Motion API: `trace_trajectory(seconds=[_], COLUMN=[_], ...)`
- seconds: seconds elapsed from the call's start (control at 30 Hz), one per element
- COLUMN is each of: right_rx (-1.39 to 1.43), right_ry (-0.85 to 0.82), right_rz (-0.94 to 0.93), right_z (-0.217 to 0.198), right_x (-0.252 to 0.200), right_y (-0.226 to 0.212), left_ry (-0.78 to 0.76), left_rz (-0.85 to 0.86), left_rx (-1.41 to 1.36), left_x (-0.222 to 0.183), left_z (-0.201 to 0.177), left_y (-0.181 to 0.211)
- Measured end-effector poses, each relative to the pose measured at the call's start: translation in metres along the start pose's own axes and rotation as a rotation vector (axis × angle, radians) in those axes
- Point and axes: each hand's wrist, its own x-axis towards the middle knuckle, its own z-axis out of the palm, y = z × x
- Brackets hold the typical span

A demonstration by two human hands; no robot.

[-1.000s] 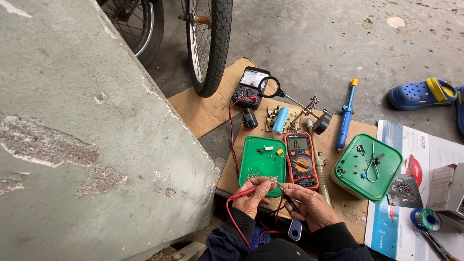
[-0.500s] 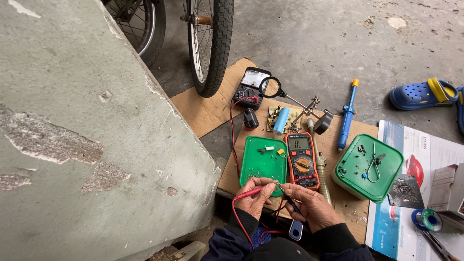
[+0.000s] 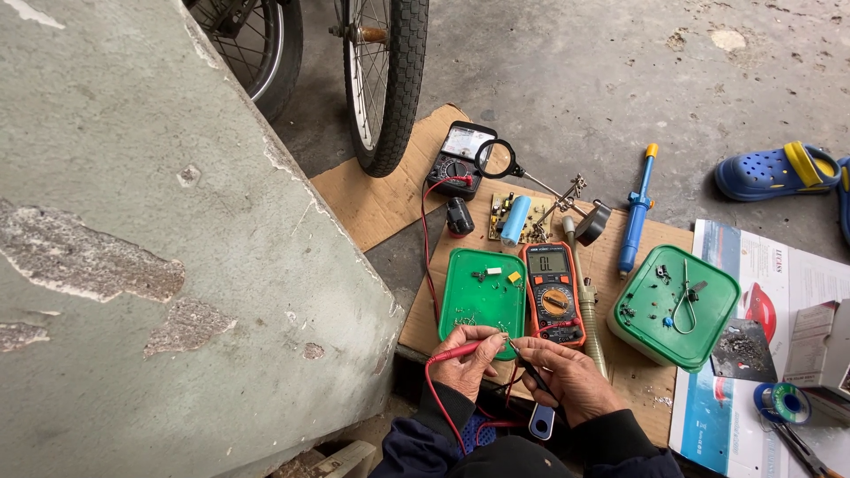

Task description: Testing various electronic components using a digital multimeter on a makeshift workbench at ground level.

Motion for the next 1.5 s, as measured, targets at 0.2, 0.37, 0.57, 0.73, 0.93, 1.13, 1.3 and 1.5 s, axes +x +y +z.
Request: trace_trajectory(seconds=[0.2, 0.37, 0.57, 0.73, 0.93, 1.13, 1.3, 1.5], right_rx=[0.022, 0.072, 0.037, -0.003, -0.002, -0.010, 0.013, 0.001], right_ry=[-0.011, -0.016, -0.002, -0.001, -0.007, 0.013, -0.004, -0.002], right_rz=[-0.019, 0.018, 0.008, 0.015, 0.017, 0.019, 0.018, 0.010], right_z=[0.000, 0.001, 0.011, 0.018, 0.023, 0.029, 0.027, 0.028], right_x=[0.004, 0.001, -0.006, -0.009, -0.004, -0.002, 0.004, 0.004], right_y=[0.004, 0.001, 0.001, 0.001, 0.006, 0.007, 0.011, 0.011], left_ry=[0.016, 0.077, 0.058, 0.048, 0.084, 0.070, 0.078, 0.087], left_rz=[0.069, 0.073, 0.105, 0.116, 0.126, 0.158, 0.153, 0.162], left_rx=[0.045, 0.009, -0.027, -0.064, -0.047, -0.051, -0.036, -0.053], left_x=[0.003, 0.005, 0.006, 0.003, 0.001, 0.006, 0.007, 0.008], left_z=[-0.001, 0.001, -0.007, -0.013, -0.018, -0.026, -0.027, -0.027], left_y=[-0.008, -0.018, -0.028, -0.027, -0.019, -0.028, -0.030, -0.032])
